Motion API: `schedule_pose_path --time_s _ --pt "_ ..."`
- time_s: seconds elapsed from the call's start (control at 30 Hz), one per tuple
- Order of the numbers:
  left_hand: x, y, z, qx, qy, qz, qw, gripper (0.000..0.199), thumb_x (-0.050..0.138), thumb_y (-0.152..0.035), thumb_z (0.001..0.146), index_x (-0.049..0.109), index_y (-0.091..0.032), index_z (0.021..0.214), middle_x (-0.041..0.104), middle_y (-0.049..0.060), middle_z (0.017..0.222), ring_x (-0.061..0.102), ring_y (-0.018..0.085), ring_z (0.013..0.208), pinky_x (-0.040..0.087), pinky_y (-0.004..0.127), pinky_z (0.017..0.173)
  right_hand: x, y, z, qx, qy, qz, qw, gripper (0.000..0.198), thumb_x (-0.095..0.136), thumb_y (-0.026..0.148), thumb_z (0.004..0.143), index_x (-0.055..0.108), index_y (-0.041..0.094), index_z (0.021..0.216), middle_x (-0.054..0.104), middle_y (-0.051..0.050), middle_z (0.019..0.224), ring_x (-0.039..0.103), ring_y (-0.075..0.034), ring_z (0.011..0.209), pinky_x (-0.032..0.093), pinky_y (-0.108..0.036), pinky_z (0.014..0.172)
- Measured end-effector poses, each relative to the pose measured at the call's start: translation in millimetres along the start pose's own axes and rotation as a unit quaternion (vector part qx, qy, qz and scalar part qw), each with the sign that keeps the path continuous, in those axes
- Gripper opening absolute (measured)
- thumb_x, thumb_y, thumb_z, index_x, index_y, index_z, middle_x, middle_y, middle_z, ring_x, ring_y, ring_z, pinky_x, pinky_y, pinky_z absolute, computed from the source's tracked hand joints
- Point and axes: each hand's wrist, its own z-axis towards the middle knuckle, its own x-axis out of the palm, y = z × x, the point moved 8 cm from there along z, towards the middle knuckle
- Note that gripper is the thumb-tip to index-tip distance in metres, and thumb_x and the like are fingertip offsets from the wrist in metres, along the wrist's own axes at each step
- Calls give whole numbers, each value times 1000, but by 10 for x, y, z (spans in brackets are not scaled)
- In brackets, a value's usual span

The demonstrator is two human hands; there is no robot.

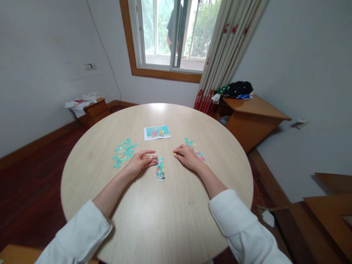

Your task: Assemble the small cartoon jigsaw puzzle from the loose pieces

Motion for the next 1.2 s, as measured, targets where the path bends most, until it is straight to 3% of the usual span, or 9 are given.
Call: schedule_pose_path --time_s 0.23,0.57,0.73,1.2 --pt "4 2 1 1 5 -7 1000 28 66 -6 71 60 -8 98 71 13 83 69 17 70 56 29 72 -3 -30 17 24 1 5 1000 9 63 17 78 68 16 85 63 -5 82 56 -15 81 37 -31 79" --pt "11 6 5 -2 17 -5 1000 32 68 -5 69 58 -8 99 71 13 81 68 16 68 56 29 70 -29 -58 16 48 -20 29 998 13 61 16 78 69 17 89 69 -7 86 61 -16 79 43 -30 76" --pt "28 8 3 -12 24 -3 1000 25 67 -8 71 59 -7 95 71 13 79 68 16 64 57 28 67 -18 -81 26 51 -20 38 998 23 48 12 85 70 17 89 71 -8 92 63 -17 86 44 -30 79" --pt "61 30 7 -36 34 -8 999 4 56 -7 77 60 -8 78 69 11 69 66 15 60 56 29 66 -25 -32 -6 17 7 21 1000 13 63 18 77 68 13 89 63 -7 84 56 -15 79 41 -28 75"
